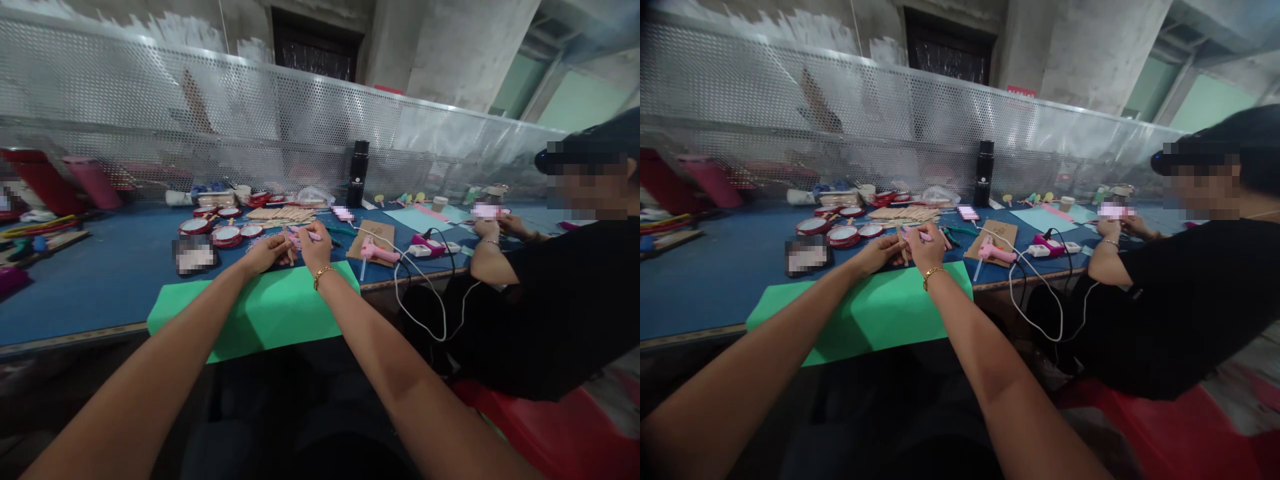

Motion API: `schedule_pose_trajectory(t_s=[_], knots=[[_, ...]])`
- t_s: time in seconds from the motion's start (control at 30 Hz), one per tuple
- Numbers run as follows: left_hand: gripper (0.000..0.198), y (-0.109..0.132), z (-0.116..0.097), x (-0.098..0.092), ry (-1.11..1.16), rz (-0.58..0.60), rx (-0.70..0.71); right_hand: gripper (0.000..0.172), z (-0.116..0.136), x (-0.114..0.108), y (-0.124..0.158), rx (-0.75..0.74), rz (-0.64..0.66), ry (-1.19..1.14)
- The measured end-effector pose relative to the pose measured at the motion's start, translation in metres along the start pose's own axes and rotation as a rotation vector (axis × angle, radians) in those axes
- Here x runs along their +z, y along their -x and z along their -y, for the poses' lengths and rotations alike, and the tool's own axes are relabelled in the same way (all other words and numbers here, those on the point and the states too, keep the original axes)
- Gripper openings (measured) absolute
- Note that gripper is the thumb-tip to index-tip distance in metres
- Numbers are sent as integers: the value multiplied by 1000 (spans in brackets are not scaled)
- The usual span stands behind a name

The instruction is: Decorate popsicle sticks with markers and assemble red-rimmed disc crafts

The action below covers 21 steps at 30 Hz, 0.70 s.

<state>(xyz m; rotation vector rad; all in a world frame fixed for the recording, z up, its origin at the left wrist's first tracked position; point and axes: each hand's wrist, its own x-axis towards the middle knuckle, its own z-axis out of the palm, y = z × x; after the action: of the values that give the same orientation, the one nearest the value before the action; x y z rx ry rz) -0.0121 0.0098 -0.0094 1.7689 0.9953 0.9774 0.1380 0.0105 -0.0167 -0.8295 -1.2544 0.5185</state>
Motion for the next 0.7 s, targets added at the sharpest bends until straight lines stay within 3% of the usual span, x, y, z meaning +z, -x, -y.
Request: schedule_pose_trajectory(t_s=[0.7], knots=[[46, 0, -1, 0, 3, -1, -5, 17, 4, -1, 1, 14, 15, 7]])
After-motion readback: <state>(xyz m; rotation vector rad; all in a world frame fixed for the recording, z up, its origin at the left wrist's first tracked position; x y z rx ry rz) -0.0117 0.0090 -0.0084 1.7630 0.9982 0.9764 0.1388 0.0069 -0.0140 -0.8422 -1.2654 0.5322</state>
